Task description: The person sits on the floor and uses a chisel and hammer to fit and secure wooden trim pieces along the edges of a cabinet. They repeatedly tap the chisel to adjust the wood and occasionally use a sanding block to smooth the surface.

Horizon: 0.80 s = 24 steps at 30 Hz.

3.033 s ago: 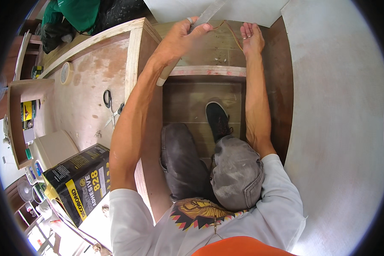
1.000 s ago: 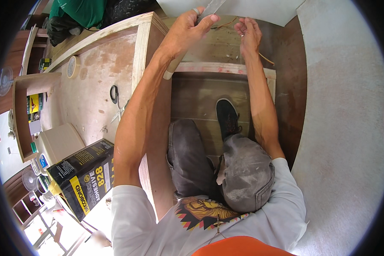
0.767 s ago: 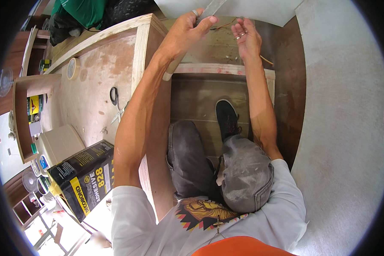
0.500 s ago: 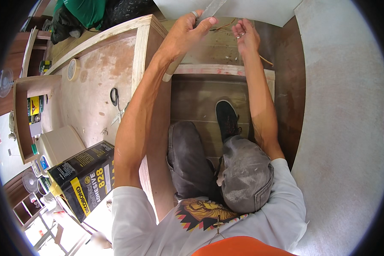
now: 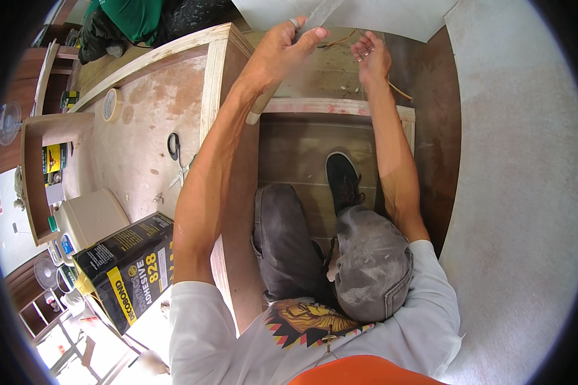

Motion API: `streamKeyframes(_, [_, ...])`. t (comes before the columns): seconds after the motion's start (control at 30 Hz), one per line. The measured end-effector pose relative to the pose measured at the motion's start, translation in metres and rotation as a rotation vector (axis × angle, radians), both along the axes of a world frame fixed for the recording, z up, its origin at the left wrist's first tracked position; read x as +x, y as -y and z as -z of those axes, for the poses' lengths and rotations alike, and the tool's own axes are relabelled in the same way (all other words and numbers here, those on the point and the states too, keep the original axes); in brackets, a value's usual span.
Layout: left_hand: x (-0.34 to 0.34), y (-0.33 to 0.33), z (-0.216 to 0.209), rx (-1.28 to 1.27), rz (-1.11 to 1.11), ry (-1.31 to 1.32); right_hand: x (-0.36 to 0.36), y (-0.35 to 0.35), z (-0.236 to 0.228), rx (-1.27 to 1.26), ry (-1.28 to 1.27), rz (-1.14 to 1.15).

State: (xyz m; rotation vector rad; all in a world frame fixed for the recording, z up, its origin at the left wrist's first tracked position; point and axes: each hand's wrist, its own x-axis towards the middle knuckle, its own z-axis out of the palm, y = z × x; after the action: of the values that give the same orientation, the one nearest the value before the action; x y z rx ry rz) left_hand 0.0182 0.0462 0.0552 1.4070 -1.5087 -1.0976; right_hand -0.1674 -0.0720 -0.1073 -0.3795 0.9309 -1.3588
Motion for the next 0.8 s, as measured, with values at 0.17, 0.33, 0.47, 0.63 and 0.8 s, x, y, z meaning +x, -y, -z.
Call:
streamKeyframes(0.17, [0.0, -0.003, -0.004, -0.004, -0.001, -0.013, 0.015, -0.02, -0.018, -0.157, 0.122, -0.086])
streamKeyframes(0.33, [0.002, -0.002, -0.001, -0.034, -0.003, -0.015, 0.021, -0.032, -0.03, -0.163, 0.192, -0.118])
streamKeyframes(0.47, [0.003, -0.001, 0.0, -0.019, -0.003, -0.002, 0.02, -0.033, -0.025, -0.154, 0.2, -0.091])
streamKeyframes(0.63, [0.002, 0.0, 0.0, -0.025, -0.016, -0.004, 0.019, -0.025, -0.016, -0.153, 0.2, -0.117])
streamKeyframes(0.8, [0.005, -0.001, -0.002, -0.018, -0.012, -0.003, 0.022, -0.029, -0.02, -0.169, 0.26, -0.154])
